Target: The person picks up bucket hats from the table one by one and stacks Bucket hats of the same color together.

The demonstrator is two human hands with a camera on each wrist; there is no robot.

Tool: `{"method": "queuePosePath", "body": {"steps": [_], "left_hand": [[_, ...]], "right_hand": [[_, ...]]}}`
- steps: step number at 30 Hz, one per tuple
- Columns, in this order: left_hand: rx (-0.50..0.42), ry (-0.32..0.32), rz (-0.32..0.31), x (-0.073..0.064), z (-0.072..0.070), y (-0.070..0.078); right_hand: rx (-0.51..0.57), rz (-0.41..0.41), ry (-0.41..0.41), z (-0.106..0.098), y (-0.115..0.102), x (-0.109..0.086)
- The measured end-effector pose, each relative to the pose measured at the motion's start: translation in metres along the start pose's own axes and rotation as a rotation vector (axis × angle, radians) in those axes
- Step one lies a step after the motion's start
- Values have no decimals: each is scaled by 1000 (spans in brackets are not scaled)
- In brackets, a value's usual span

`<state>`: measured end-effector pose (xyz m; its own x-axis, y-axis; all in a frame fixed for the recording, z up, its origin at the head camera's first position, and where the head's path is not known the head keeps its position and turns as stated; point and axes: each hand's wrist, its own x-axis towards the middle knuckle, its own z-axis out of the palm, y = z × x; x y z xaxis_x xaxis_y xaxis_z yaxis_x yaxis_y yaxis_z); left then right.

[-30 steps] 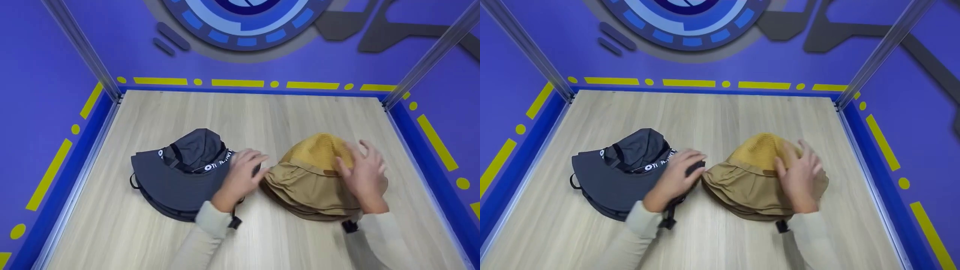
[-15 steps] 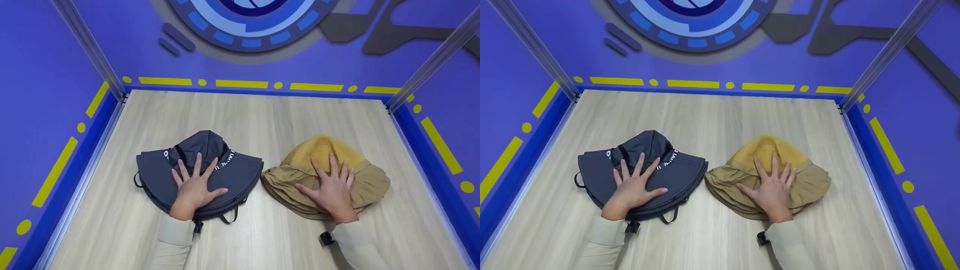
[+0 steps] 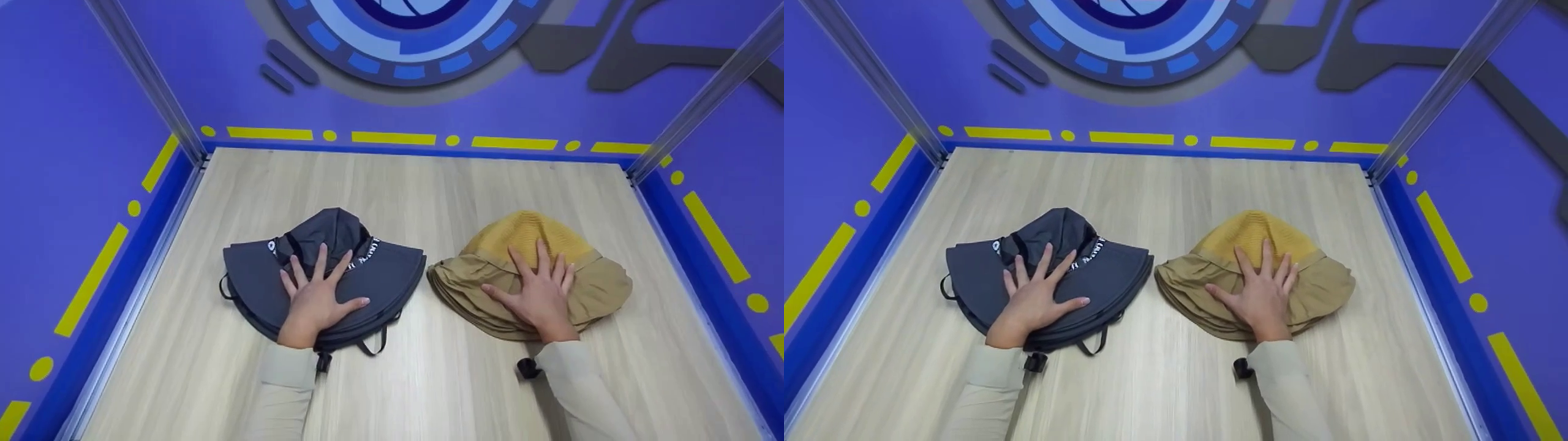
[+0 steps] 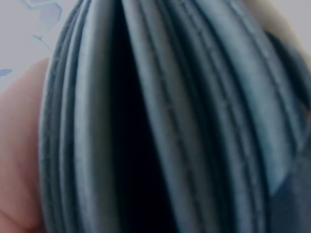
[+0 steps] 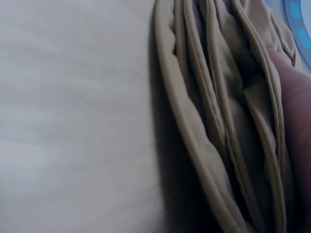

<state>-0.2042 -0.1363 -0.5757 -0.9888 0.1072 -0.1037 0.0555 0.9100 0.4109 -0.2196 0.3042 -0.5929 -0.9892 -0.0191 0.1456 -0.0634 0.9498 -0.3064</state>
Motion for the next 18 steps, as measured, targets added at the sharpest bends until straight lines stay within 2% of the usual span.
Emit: {"method": "queuePosePath", "body": {"steps": [7, 18], "left_hand": [[-14, 2, 10, -1, -2, -3], [-25, 16, 20, -1, -4, 0]], "right_hand": [[5, 9, -15, 1, -3, 1], [26, -2, -41, -4, -1, 1]]}}
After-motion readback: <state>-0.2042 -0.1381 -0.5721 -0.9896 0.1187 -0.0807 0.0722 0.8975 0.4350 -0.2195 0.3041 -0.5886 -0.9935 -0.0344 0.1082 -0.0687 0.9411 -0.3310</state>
